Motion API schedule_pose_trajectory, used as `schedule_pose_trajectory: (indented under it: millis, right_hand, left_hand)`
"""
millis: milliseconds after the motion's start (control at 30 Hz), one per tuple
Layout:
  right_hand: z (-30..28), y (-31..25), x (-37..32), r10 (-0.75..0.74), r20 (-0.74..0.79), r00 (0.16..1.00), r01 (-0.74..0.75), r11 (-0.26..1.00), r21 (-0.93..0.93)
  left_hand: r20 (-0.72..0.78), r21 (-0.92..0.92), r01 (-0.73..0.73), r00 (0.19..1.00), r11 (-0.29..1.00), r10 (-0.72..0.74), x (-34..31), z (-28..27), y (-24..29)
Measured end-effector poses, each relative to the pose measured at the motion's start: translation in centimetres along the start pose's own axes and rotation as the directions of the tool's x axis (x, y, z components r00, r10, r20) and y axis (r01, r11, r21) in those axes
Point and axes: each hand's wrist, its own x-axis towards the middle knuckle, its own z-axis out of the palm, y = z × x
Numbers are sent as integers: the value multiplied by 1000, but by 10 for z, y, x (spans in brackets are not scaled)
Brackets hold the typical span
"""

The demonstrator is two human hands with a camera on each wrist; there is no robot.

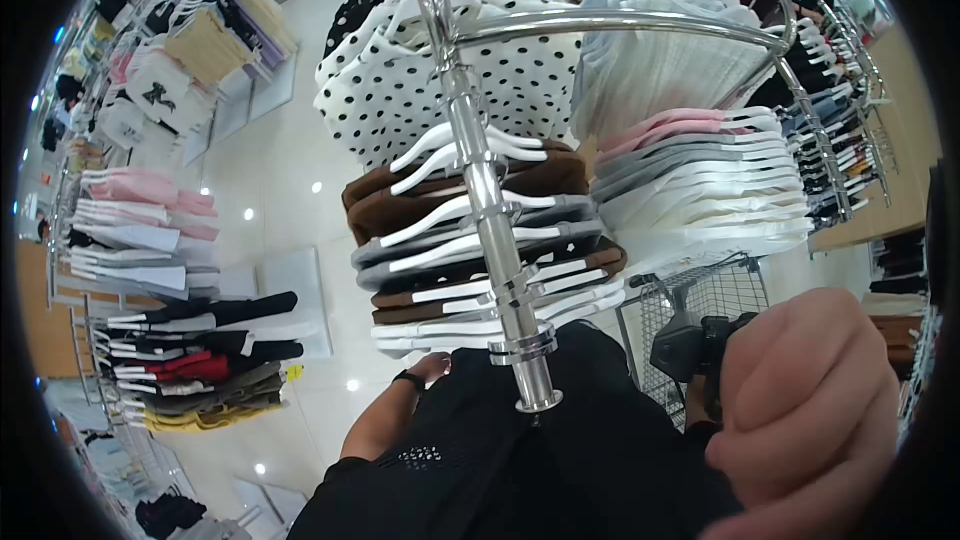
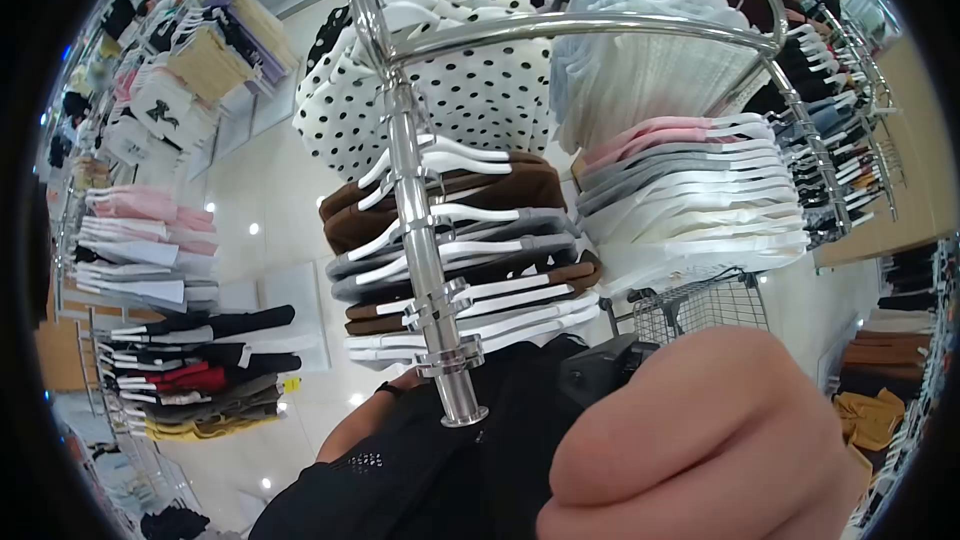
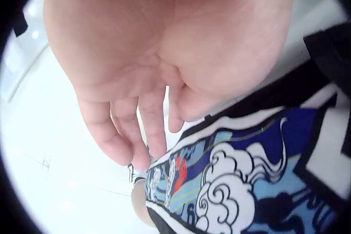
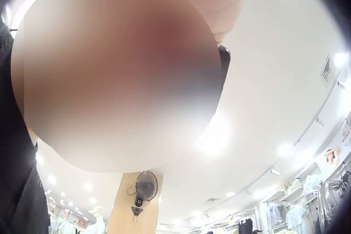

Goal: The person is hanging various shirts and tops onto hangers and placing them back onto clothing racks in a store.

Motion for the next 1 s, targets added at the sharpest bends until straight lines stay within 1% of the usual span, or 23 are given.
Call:
schedule_pose_trajectory:
  millis: [33, 67, 133, 267, 300, 333, 367, 400, 433, 467, 500, 567, 600, 633, 700, 733, 767, 800, 833, 900, 933, 967, 1000]
  right_hand:
    - [8, -5, -4, 0, -15, 1000, 0, 1000, 20]
    - [19, -11, -7, 74, -75, 994, -76, 997, -30]
    - [35, -21, -12, 204, -174, 963, -226, 968, -112]
    - [46, -33, -14, 357, -349, 866, -468, 825, -318]
    - [45, -39, -14, 380, -401, 834, -527, 765, -371]
    - [43, -45, -15, 387, -453, 804, -576, 697, -427]
    - [40, -52, -17, 386, -509, 769, -625, 619, -476]
    - [11, -76, -6, 626, -263, 734, -651, 539, -535]
    - [7, -80, -12, 614, -276, 740, -648, 537, -540]
    - [5, -89, -20, 574, -282, 769, -625, 579, -524]
    - [2, -101, -29, 537, -285, 794, -600, 620, -505]
    - [-20, -139, -64, 433, -300, 850, -526, 691, -496]
    - [-21, -138, -66, 378, -311, 872, -488, 722, -490]
    - [-27, -130, -64, 341, -311, 887, -455, 757, -468]
    - [-35, -102, -57, 269, -336, 903, -400, 812, -424]
    - [-36, -85, -53, 213, -364, 907, -362, 836, -412]
    - [-34, -84, -52, 164, -371, 914, -313, 868, -386]
    - [-23, -93, -48, 104, -379, 920, -253, 893, -371]
    - [-35, -101, -61, 33, -386, 922, -184, 914, -362]
    - [-61, -126, -95, -92, -411, 907, -55, 942, -332]
    - [-65, -133, -101, -154, -422, 893, 8, 945, -327]
    - [-70, -152, -99, -164, -431, 888, 10, 941, -339]
    - [-75, -167, -99, -48, -412, 910, -87, 949, -303]
  left_hand:
    - [-179, -51, 17, 984, 999, -26, -11, 10, 19]
    - [-207, -100, 82, 973, 992, -101, -17, 17, 35]
    - [-160, -111, 128, 976, 985, -145, -37, 28, 43]
    - [-69, -13, 114, 991, 993, -115, 2, 24, 22]
    - [-43, 25, 99, 994, 995, -98, 17, 23, 11]
    - [7, 80, 38, 999, 996, -38, 39, 37, -18]
    - [24, 67, -144, 989, 987, 143, 52, 49, -48]
    - [-51, -7, -77, 996, 997, 76, 54, 57, -46]
    - [-110, -89, -7, 994, 996, -3, 54, 59, -45]
    - [15, -235, 68, 998, 970, -67, 8, 31, 28]
    - [21, -117, 155, 988, 981, -153, -34, -2, 127]
    - [-44, 36, -5, 999, 999, 7, -5, 30, 77]
    - [-115, 39, -17, 993, 999, 21, 0, 41, 69]
    - [-207, 207, 16, 978, 978, 28, -2, 45, 82]
    - [-191, 1, 36, 981, 999, -35, -6, 54, 96]
    - [-181, 17, 51, 982, 999, -47, -16, 41, 105]
    - [-199, 33, 37, 979, 999, -30, -29, 45, 130]
    - [-225, 60, 17, 974, 998, -3, -35, 45, 146]
    - [-239, 63, 22, 971, 998, -7, -30, 46, 141]
    - [-129, 295, -59, 986, 954, 101, -23, 72, 110]
    - [-124, 364, -82, 983, 928, 135, -25, 82, 110]
    - [-107, 441, -105, 980, 891, 168, -27, 83, 110]
    - [-146, 338, -60, 983, 939, 115, -27, 92, 112]
